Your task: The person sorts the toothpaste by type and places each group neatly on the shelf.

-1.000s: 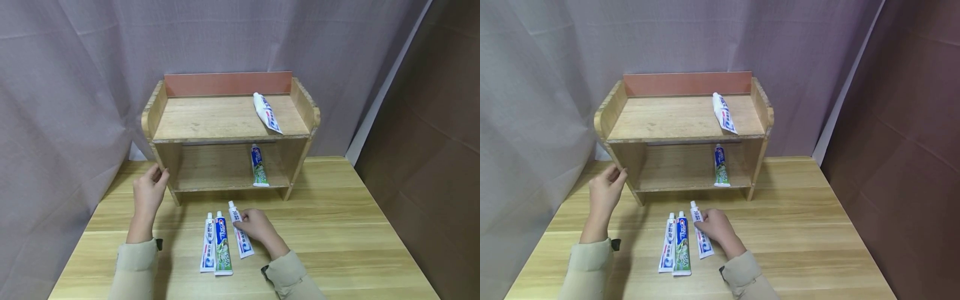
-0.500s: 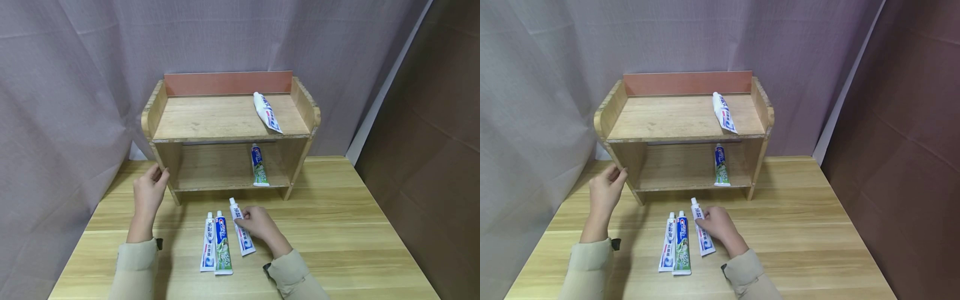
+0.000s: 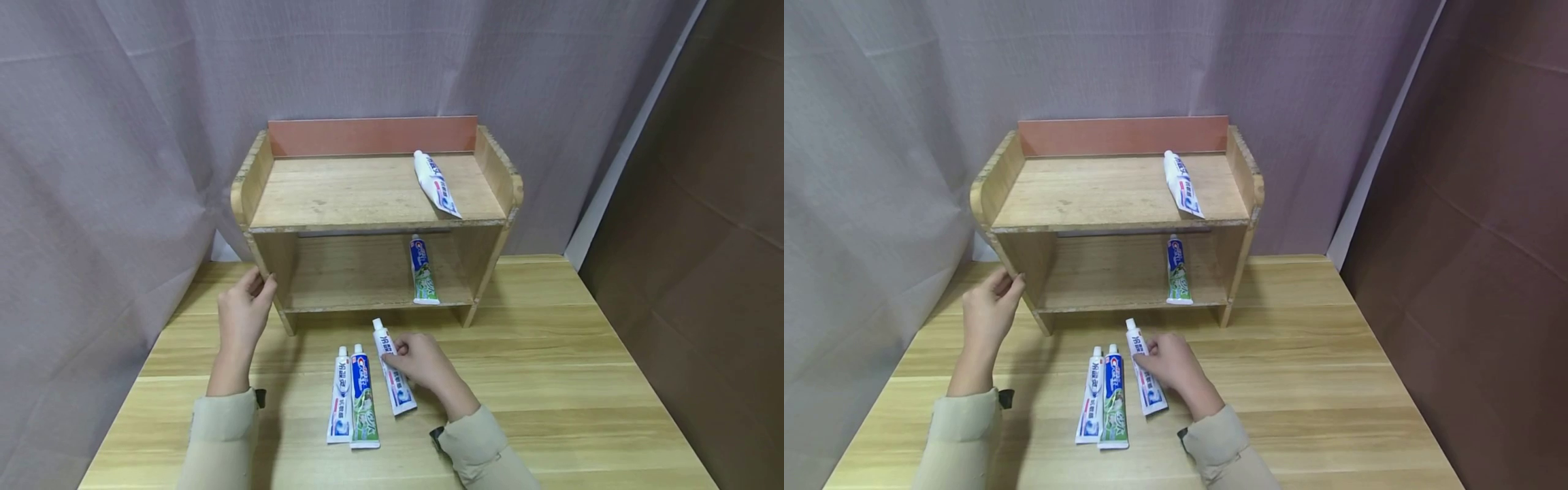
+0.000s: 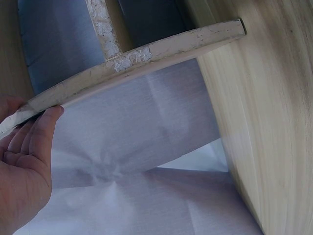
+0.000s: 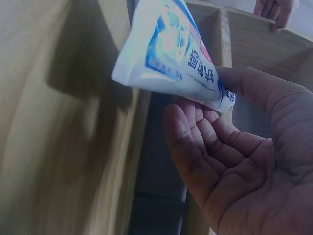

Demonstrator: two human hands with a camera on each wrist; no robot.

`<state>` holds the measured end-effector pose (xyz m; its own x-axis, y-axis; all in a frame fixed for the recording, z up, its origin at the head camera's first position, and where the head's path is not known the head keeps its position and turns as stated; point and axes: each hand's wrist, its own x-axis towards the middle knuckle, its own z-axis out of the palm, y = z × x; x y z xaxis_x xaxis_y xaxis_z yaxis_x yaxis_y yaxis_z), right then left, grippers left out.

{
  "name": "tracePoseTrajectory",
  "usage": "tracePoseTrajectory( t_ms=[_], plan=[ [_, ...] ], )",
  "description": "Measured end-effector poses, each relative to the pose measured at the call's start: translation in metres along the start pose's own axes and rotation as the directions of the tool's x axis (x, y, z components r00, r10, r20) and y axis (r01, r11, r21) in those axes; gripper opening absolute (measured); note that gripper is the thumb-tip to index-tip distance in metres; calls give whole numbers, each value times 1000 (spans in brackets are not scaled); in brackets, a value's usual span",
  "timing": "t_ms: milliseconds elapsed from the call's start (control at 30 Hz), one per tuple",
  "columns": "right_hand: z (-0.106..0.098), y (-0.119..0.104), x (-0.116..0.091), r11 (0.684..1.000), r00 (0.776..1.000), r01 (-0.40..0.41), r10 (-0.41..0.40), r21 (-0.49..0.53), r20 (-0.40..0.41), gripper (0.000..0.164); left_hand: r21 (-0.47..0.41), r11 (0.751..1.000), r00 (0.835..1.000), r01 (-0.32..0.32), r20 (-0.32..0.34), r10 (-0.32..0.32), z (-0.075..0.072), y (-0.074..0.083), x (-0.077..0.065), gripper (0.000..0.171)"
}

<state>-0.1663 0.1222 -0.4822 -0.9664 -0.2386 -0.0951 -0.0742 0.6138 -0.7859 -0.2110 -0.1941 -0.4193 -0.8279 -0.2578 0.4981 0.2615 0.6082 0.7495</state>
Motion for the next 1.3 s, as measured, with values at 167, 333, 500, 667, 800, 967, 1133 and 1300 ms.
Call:
tracePoseTrajectory(
  t_ms=[167, 333, 500, 667, 800, 967, 1133, 1300],
  plan=[
    [-3, -2, -1, 1000, 1000, 3, -3, 1, 4, 21, 0, 1000, 1000, 2, 1, -2, 0, 0, 0, 27],
    [-7, -5, -2, 999, 999, 33, -33, 13, 3, 22, 5, 1000, 1000, 1, -2, -1, 0, 0, 0, 27],
    [-10, -9, -3, 999, 999, 52, -52, 0, -10, 20, 4, 1000, 1000, -8, -4, 8, 0, 1, 0, 26],
    [-12, -11, -3, 999, 999, 50, -50, -6, -16, 21, 13, 1000, 1000, -24, -16, 24, 1, -1, 0, 24],
    [-14, -13, -2, 998, 998, 54, -55, -20, -26, 22, 12, 1000, 1000, -24, -18, 24, 1, -1, 0, 23],
    [-16, -14, -2, 998, 998, 61, -61, -25, -26, 23, 21, 999, 999, -27, -26, 28, 1, -1, 0, 22],
    [-19, -16, -2, 998, 998, 63, -63, -10, -24, 24, 13, 999, 999, -35, -22, 36, 0, 0, 0, 23],
    [-21, -19, -1, 998, 997, 70, -70, 5, -37, 23, 9, 999, 999, -34, -20, 34, 1, -2, 0, 24]
  ],
)
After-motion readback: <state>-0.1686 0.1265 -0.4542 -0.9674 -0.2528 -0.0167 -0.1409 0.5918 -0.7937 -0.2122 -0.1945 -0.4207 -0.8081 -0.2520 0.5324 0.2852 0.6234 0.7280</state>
